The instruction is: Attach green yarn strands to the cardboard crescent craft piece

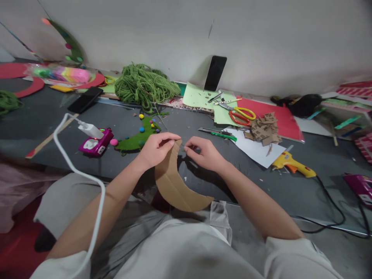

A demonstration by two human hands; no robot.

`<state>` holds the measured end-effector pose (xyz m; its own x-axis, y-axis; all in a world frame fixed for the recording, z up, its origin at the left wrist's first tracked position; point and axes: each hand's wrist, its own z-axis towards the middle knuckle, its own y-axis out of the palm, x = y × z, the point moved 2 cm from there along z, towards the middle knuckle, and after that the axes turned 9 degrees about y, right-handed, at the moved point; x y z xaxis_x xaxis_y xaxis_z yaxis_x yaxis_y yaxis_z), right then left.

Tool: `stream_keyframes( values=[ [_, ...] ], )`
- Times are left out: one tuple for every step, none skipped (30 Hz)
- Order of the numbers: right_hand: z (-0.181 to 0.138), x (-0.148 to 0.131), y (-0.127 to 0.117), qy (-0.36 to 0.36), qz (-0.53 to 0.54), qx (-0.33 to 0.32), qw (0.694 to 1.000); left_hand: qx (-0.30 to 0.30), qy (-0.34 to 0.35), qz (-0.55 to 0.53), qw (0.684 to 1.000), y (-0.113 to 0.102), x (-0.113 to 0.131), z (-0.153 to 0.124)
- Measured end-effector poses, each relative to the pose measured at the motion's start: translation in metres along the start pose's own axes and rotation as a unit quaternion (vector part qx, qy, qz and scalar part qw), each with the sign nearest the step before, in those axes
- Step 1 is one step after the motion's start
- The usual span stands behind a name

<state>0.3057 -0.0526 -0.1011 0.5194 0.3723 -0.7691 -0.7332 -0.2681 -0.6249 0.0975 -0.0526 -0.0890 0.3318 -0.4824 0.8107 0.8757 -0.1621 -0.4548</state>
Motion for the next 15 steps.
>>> stream_keyframes(
  values=[
    [0.0,0.001,0.001,-0.006,-0.01,-0.007,1.0,-0.007,-0.004,-0.001,1.0,0.002,-0.002,0.0],
    [0.0,0.003,0.002,-0.014,-0.019,-0.012,1.0,-0.015,-0.008,-0.003,1.0,0.004,-0.003,-0.001],
    [-0.001,0.004,0.002,-0.022,-0.026,-0.009,0.999,-0.026,-0.014,-0.008,1.0,0.007,-0.005,-0.001],
    [-0.001,0.006,0.003,-0.028,-0.028,0.002,0.999,-0.036,-0.02,-0.016,0.999,0.01,-0.006,-0.001],
    [-0.001,0.007,0.003,-0.033,-0.026,0.018,0.999,-0.045,-0.027,-0.028,0.998,0.013,-0.008,-0.001],
    [-0.001,0.008,0.003,-0.037,-0.019,0.037,0.998,-0.049,-0.033,-0.041,0.997,0.015,-0.009,0.0],
    [-0.001,0.008,0.002,-0.038,-0.008,0.054,0.998,-0.049,-0.039,-0.055,0.997,0.017,-0.009,0.0],
    [-0.001,0.008,0.002,-0.038,0.009,0.066,0.997,-0.046,-0.043,-0.069,0.996,0.019,-0.01,0.001],
    [-0.001,0.008,0.003,-0.039,0.029,0.069,0.996,-0.041,-0.046,-0.082,0.995,0.02,-0.011,0.001],
    [-0.002,0.006,0.003,-0.039,0.052,0.061,0.996,-0.035,-0.046,-0.094,0.994,0.021,-0.012,0.001],
    [-0.002,0.005,0.005,-0.038,0.075,0.044,0.995,-0.028,-0.046,-0.104,0.993,0.022,-0.013,0.001],
    [-0.002,0.004,0.007,-0.036,0.096,0.024,0.994,-0.021,-0.047,-0.113,0.992,0.022,-0.015,0.0],
    [-0.003,0.003,0.009,-0.032,0.113,0.004,0.993,-0.014,-0.049,-0.12,0.991,0.023,-0.017,-0.001],
    [-0.003,0.002,0.012,-0.027,0.124,-0.01,0.992,-0.006,-0.05,-0.123,0.991,0.023,-0.019,-0.002],
    [-0.003,0.002,0.014,-0.02,0.13,-0.014,0.991,0.0,-0.05,-0.121,0.991,0.023,-0.021,-0.003]
  ],
)
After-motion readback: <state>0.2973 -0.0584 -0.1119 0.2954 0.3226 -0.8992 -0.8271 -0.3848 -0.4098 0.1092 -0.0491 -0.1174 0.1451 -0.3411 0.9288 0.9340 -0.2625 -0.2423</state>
